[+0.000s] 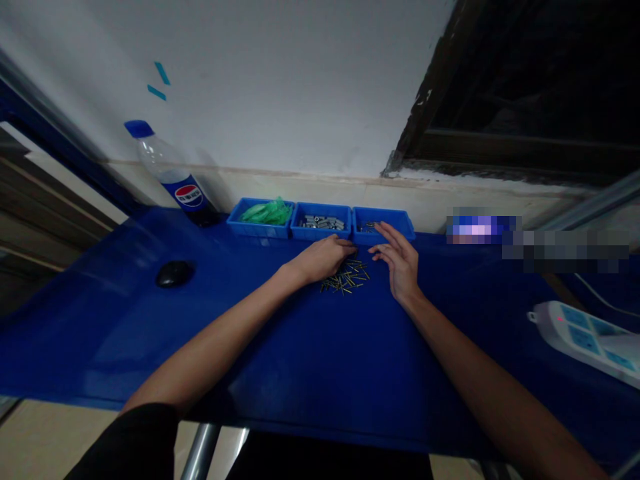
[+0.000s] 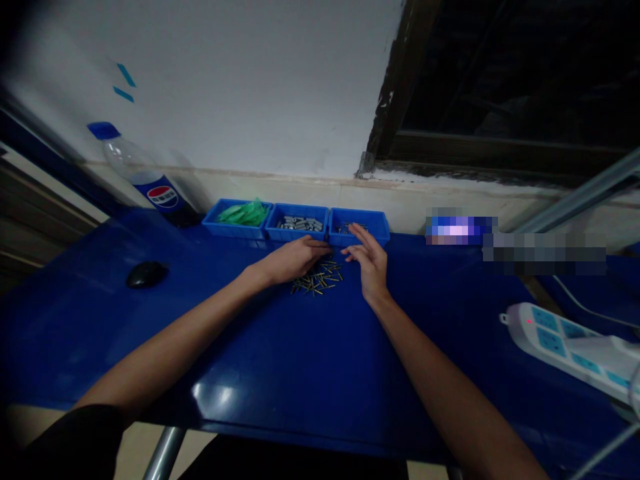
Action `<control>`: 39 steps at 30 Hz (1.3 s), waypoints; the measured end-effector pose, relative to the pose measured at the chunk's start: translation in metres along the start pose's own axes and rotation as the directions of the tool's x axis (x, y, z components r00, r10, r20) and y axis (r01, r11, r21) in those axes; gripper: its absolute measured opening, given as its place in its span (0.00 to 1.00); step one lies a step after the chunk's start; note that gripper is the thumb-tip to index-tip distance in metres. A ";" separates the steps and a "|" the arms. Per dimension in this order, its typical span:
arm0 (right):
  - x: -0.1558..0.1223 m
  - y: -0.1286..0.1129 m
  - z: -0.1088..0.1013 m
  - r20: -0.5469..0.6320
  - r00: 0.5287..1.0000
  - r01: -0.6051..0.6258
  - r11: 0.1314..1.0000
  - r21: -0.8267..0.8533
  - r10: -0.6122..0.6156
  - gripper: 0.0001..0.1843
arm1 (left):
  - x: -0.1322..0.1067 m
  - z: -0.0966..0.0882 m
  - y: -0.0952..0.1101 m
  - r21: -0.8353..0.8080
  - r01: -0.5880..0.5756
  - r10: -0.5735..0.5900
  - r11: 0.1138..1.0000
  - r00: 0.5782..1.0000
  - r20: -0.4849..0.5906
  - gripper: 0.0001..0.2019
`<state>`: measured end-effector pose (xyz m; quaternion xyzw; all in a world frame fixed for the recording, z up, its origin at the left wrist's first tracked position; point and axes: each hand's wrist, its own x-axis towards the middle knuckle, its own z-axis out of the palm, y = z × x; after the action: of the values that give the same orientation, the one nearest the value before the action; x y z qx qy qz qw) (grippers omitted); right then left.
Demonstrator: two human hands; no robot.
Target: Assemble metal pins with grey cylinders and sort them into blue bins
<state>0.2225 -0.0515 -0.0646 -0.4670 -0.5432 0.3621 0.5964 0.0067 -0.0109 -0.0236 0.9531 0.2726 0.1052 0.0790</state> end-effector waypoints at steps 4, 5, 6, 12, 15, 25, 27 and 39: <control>0.000 0.001 0.000 0.013 1.000 0.010 1.000 -0.010 -0.010 0.31 | 0.002 0.005 0.006 0.102 0.004 -0.007 0.995 0.999 0.035 0.23; 0.000 0.001 0.000 0.012 1.000 0.005 1.000 0.007 -0.005 0.31 | 0.002 0.005 0.006 0.116 0.013 -0.017 0.993 0.999 0.039 0.22; 0.000 0.002 0.000 0.011 1.000 -0.001 1.000 0.026 0.000 0.30 | 0.002 0.005 0.005 0.126 0.024 -0.029 0.992 0.999 0.040 0.21; -0.001 0.001 0.000 0.013 0.999 -0.030 0.993 0.113 0.029 0.27 | 0.000 0.001 0.001 0.146 0.114 -0.117 0.983 0.993 0.015 0.19; 0.000 0.001 0.000 0.019 0.999 -0.043 0.993 0.108 0.041 0.27 | -0.001 -0.004 0.004 0.143 0.177 -0.185 0.974 0.982 0.040 0.18; 0.001 -0.001 0.001 0.019 0.998 -0.063 0.989 0.131 0.062 0.23 | -0.003 -0.017 0.015 0.139 0.213 -0.223 0.967 0.973 0.063 0.18; 0.001 0.000 0.001 0.030 0.998 -0.062 0.988 0.143 0.058 0.21 | -0.002 -0.018 0.012 0.034 0.195 -0.194 0.980 0.980 -0.031 0.15; 0.000 0.002 0.005 0.144 0.988 -0.068 0.989 0.133 0.048 0.14 | 0.006 -0.012 0.011 -0.709 0.078 -0.386 0.701 0.877 -0.286 0.08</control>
<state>0.2172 -0.0505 -0.0663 -0.4137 -0.5439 0.4480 0.5765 0.0146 -0.0161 -0.0091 0.7691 0.3462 0.3855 0.3742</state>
